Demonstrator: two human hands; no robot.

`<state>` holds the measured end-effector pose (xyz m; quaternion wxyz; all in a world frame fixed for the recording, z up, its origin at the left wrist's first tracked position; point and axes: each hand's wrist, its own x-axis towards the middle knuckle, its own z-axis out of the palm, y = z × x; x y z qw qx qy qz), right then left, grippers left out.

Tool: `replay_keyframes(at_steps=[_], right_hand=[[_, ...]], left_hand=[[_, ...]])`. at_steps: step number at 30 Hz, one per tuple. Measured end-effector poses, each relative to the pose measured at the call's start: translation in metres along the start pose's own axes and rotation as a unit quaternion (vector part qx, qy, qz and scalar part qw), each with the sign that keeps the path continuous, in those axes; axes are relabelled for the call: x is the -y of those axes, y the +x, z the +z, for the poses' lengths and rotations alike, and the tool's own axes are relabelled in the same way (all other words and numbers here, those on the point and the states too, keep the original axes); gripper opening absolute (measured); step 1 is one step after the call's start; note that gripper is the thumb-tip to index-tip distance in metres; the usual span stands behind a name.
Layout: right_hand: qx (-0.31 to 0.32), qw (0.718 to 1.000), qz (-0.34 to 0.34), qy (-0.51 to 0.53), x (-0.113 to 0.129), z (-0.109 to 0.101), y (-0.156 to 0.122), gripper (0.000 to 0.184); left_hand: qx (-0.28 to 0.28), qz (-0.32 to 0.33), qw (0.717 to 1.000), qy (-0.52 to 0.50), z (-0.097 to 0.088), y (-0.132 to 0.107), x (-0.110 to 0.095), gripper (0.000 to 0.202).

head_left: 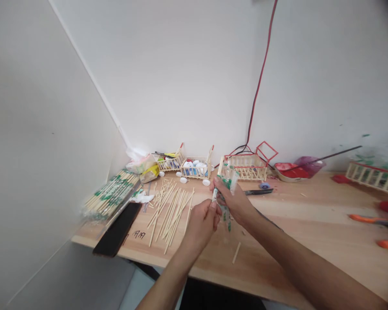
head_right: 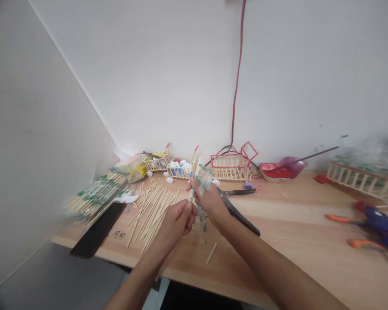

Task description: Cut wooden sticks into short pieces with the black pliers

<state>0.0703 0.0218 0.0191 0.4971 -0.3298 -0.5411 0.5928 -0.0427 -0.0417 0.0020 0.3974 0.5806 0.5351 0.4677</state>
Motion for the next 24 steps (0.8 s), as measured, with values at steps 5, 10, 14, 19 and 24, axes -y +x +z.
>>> replay_keyframes(at_steps=[5, 10, 14, 19, 24], right_hand=[[0.146, 0.985, 0.028, -0.092, 0.012, 0.001, -0.006, 0.050], [0.254, 0.949, 0.083, -0.166, 0.021, 0.006, -0.015, 0.049], [0.289, 0.935, 0.063, -0.198, 0.033, 0.001, -0.018, 0.053], [0.332, 0.924, 0.082, -0.174, 0.033, -0.012, -0.012, 0.051], [0.217, 0.961, 0.170, 0.016, 0.022, -0.016, 0.004, 0.053]], left_hand=[[-0.097, 0.019, 0.994, -0.034, -0.048, 0.022, -0.020, 0.037], [-0.037, -0.014, 0.984, -0.172, -0.059, 0.035, -0.032, 0.045], [-0.157, 0.039, 0.962, -0.220, -0.087, 0.033, -0.035, 0.036], [-0.304, 0.078, 0.931, -0.188, -0.171, 0.029, -0.040, 0.027], [-0.244, -0.123, 0.962, -0.020, -0.180, 0.039, -0.021, 0.019]])
